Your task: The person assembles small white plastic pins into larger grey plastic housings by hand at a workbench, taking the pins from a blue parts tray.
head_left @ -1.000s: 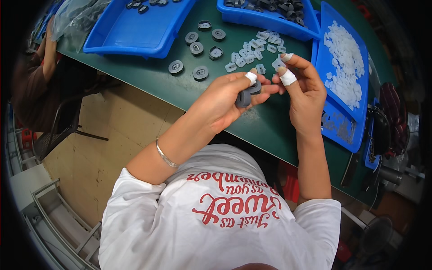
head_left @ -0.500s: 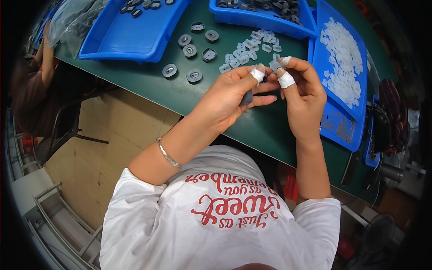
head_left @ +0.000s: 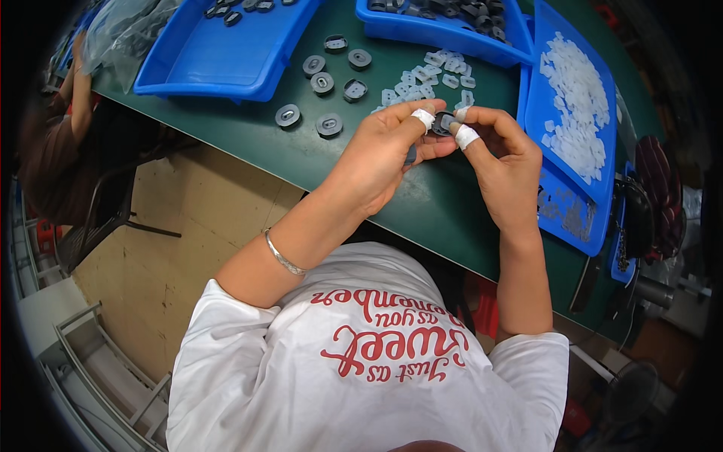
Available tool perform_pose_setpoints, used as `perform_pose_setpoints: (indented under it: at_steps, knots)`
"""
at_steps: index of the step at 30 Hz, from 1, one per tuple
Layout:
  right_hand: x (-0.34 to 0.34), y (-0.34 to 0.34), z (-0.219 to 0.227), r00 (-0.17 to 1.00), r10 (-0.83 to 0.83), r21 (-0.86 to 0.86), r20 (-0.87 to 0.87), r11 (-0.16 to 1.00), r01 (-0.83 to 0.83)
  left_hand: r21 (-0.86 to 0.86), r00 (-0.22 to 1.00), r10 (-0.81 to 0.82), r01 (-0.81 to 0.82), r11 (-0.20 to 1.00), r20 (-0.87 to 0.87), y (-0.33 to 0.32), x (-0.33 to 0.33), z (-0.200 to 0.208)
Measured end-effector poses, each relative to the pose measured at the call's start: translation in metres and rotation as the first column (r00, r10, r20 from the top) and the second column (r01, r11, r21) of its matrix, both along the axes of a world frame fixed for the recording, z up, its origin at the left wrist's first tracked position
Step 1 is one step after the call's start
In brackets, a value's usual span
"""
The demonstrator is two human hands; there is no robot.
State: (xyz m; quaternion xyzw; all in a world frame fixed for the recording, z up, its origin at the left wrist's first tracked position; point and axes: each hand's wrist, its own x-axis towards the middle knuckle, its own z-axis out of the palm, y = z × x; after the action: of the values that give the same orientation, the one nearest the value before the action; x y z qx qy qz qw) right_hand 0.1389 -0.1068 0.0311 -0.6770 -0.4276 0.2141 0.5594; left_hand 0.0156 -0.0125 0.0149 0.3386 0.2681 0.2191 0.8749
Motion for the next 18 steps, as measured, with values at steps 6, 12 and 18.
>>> perform_pose_setpoints:
  at_steps: [6,12,18]
  knots:
    - [-0.001,0.002,0.001,0.987,-0.011,-0.039,-0.16,0.999,0.005,0.074,0.999,0.015,-0.018,0.997,0.037,-0.002,0.002,-0.009]
    - [0.003,0.004,0.0,0.978,-0.054,-0.107,-0.201,0.994,0.033,0.137,0.999,0.007,-0.012,0.99,0.033,-0.003,0.004,-0.012]
    - [0.008,0.002,-0.002,0.977,0.002,-0.174,-0.215,0.984,-0.04,0.149,1.0,-0.021,0.021,0.989,0.004,-0.002,0.001,-0.012]
